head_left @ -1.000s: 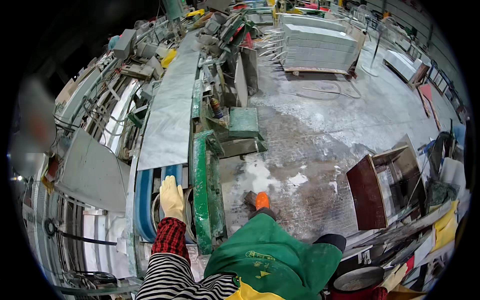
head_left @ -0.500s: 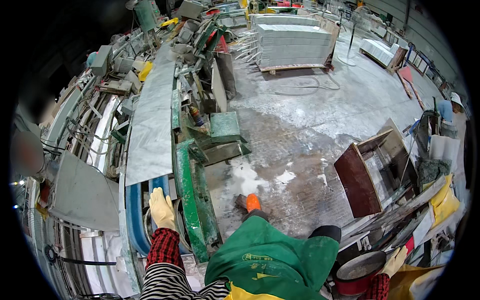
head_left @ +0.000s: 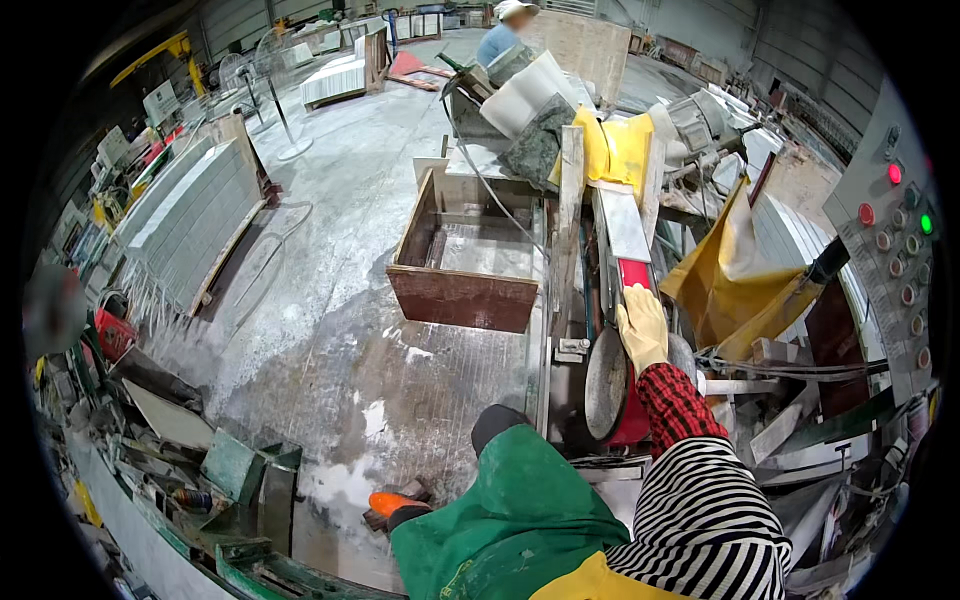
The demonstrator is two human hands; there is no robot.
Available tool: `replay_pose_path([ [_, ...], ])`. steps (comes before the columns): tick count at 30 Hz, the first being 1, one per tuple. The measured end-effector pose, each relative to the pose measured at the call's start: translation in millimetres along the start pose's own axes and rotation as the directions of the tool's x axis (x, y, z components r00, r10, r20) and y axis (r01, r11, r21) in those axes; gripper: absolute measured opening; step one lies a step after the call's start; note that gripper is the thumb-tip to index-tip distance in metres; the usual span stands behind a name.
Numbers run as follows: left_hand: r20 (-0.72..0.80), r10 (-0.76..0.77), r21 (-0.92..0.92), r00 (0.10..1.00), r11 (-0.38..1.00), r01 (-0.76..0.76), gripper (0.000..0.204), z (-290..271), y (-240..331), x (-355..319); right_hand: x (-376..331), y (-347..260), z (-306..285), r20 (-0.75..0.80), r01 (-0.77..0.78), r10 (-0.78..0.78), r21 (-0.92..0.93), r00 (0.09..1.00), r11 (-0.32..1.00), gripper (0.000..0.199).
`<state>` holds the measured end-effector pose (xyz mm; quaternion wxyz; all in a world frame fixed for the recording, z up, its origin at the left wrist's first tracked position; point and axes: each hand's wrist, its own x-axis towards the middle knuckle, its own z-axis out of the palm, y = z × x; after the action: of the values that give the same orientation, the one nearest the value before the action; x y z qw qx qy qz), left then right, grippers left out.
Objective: The person repeatedly picks up rectangular stone tiles from a conveyor belt and rubs their edges against a rotating polishing wheel. The person handles the tiles one at a time, moving them between the conveyor and the polishing machine in a continuous loop.
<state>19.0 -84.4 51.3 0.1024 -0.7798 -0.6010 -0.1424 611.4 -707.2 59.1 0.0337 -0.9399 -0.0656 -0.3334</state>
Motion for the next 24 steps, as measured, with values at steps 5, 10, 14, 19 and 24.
replay_pose_path([
  [5, -0.045, 0.023, 0.03, 0.999, 0.999, -0.022, 0.044, 14, -5, 6, -8, -5, -9, 0.039, -0.003, 0.002, 0.021, 0.999, 1.0, 0.041],
  [10, -0.096, 0.05, 0.045, 0.994, 0.998, -0.046, 0.042, 22, -14, 7, -10, 0, -9, 0.049, -0.005, 0.005, 0.011, 0.999, 1.0, 0.039],
  [14, 0.013, 0.016, -0.041, 1.0, 0.999, -0.015, 0.042, 15, -48, 0, 5, -34, -14, 0.086, -0.018, 0.01, 0.097, 0.996, 0.995, 0.035],
  [19, -0.175, -0.046, -0.143, 0.983, 0.989, 0.02, 0.039, 40, -32, 5, 13, -60, -46, 0.414, -0.326, 0.175, 0.33, 0.893, 0.886, 0.037],
  [24, -0.08, -0.032, -0.103, 0.996, 0.994, 0.024, 0.042, 9, -4, 38, -49, 59, 32, 0.194, -0.06, -0.005, 0.325, 0.981, 0.944, 0.051],
])
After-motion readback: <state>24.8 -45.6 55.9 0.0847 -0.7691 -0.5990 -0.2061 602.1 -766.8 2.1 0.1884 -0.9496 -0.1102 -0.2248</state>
